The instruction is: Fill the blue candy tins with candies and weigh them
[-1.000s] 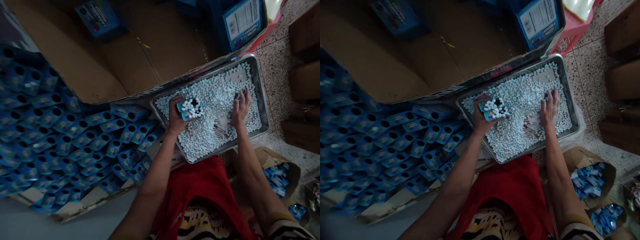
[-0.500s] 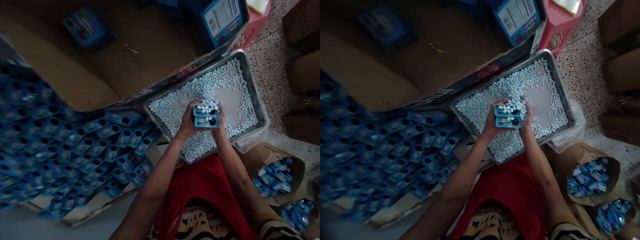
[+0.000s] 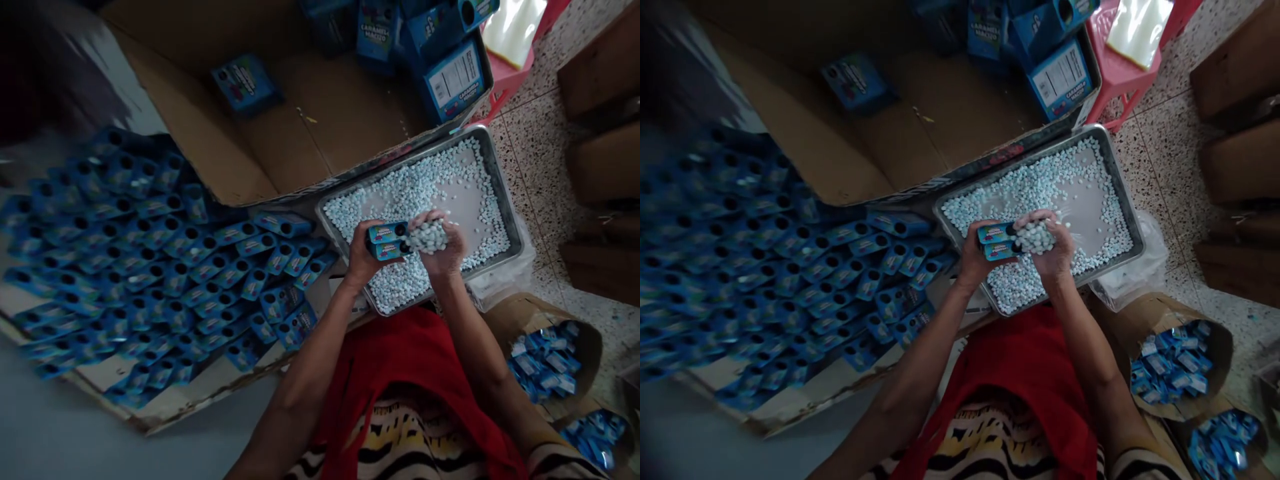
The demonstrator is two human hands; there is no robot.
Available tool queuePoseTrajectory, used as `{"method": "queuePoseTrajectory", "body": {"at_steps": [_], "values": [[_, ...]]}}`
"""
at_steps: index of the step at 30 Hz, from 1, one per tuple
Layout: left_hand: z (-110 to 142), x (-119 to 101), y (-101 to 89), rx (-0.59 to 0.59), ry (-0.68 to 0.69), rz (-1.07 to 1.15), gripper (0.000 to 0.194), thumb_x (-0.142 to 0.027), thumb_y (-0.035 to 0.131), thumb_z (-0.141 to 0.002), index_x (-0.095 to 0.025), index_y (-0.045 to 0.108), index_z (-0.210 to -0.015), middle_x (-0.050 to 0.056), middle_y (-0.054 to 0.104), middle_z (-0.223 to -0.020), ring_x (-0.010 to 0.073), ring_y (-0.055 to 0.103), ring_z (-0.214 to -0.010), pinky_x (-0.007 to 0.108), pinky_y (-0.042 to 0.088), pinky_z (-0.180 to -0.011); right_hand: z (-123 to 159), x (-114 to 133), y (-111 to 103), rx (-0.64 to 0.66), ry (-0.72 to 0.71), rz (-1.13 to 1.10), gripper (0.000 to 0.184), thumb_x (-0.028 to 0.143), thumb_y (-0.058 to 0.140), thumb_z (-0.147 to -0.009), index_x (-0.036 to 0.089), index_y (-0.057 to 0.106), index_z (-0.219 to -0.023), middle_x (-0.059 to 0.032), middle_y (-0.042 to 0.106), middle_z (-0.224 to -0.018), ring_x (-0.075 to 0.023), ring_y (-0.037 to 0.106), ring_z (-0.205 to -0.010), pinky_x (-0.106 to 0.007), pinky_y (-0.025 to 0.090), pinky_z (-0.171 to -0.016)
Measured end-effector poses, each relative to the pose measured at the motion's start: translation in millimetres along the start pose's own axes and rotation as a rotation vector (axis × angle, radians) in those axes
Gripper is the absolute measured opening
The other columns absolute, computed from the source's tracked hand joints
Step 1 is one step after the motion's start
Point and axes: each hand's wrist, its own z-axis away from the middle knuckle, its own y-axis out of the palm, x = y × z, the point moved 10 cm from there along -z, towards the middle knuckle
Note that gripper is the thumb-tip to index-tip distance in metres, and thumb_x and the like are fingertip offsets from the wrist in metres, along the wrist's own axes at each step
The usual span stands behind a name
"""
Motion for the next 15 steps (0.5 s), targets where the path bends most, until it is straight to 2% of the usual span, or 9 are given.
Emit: {"method": "queuePoseTrajectory", "body": {"at_steps": [3, 7, 12, 14, 15], "values": [[-3.1, -4.4, 4.5, -0.018, 0.011, 0.006, 0.095, -0.056, 0.112, -0.059, -0.027, 0.062, -0.135, 0.009, 0.072, -0.130, 0.0324, 0.074, -0.119, 0.047, 0.063, -0.102, -1.8, 12.3, 16.8, 0.093, -0.147, 0.168, 0.030, 0.057, 0.070, -0.090, 0.027, 0.072, -0.086, -0.0045, 0.069, -0.084, -0.0261, 0.072, -0.091, -0.047, 0.063, -0.098], [-6.0, -8.0, 5.2, -0.029, 0.027, -0.046, 0.094, -0.046, 0.114, -0.058, -0.027, 0.062, -0.134, 0.008, 0.073, -0.129, 0.0326, 0.074, -0.119, 0.047, 0.062, -0.104, -7.1, 15.9, 30.3, 0.154, -0.280, 0.328, 0.036, 0.059, 0.062, -0.098, 0.027, 0.073, -0.086, -0.0045, 0.068, -0.087, -0.0237, 0.070, -0.092, -0.042, 0.060, -0.097], [-1.8, 3.4, 6.1, 0.017, -0.025, 0.014, 0.095, -0.051, 0.111, -0.061, -0.027, 0.061, -0.138, 0.009, 0.073, -0.135, 0.0326, 0.075, -0.125, 0.046, 0.063, -0.107, -6.3, 12.9, 39.9, 0.177, -0.427, 0.611, 0.048, 0.062, 0.053, -0.110, 0.028, 0.077, -0.089, -0.0047, 0.074, -0.093, -0.0236, 0.072, -0.096, -0.043, 0.061, -0.099], [1.3, 12.4, 4.8, 0.017, -0.066, 0.050, 0.097, -0.055, 0.110, -0.062, -0.027, 0.060, -0.140, 0.009, 0.074, -0.136, 0.0321, 0.076, -0.124, 0.045, 0.064, -0.105, 1.5, 6.1, 40.9, 0.243, -0.451, 0.774, 0.050, 0.060, 0.047, -0.115, 0.028, 0.081, -0.097, -0.0059, 0.079, -0.104, -0.0249, 0.075, -0.107, -0.046, 0.061, -0.108], [2.6, 17.2, 3.5, 0.008, -0.088, 0.065, 0.096, -0.057, 0.108, -0.063, -0.027, 0.059, -0.140, 0.009, 0.074, -0.135, 0.0313, 0.077, -0.121, 0.044, 0.065, -0.104, 7.7, 0.8, 41.5, 0.298, -0.457, 0.870, 0.050, 0.059, 0.045, -0.117, 0.027, 0.083, -0.108, -0.0076, 0.081, -0.116, -0.0261, 0.075, -0.119, -0.048, 0.059, -0.115]]}}
